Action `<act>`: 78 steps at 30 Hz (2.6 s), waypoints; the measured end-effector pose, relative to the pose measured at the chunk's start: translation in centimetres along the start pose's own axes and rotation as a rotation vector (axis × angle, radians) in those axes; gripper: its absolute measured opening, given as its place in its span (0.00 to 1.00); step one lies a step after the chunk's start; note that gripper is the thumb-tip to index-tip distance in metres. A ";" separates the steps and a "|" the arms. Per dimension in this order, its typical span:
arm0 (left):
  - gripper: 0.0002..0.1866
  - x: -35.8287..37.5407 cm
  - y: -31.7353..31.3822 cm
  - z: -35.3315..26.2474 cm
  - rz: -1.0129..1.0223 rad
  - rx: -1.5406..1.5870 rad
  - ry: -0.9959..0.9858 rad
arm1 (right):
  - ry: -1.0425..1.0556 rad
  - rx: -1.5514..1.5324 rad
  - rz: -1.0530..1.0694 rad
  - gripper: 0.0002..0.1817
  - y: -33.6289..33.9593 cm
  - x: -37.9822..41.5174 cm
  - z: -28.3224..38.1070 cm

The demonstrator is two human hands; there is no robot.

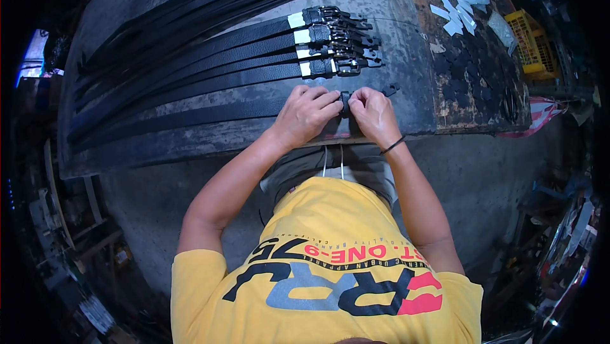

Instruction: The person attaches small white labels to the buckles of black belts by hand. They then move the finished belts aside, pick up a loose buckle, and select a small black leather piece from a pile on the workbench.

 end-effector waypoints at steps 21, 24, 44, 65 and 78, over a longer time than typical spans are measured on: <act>0.16 -0.3 0.2 0.5 0.048 -0.004 0.123 | 0.141 0.024 0.043 0.09 0.8 2.0 0.6; 0.15 -0.4 0.0 0.2 0.043 -0.016 0.159 | 0.164 0.093 -0.036 0.08 0.9 2.3 1.0; 0.16 -1.2 0.1 0.3 0.113 0.100 0.140 | 0.291 0.094 0.050 0.14 1.5 0.8 1.5; 0.21 -1.5 -0.2 1.1 0.164 0.211 0.310 | 0.196 0.028 -0.067 0.06 1.0 0.6 0.1; 0.24 -1.1 -0.4 1.2 0.111 0.253 0.305 | 0.144 0.183 0.065 0.06 -0.3 -1.1 0.4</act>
Point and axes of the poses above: each hand's wrist, its own x-axis away from the middle knuckle, its own y-axis out of the back of the hand, z = x × y, the point moved 9 cm from there along -x, towards the middle knuckle, and after that the axes turned 10 degrees about y, right-handed, at the moved point
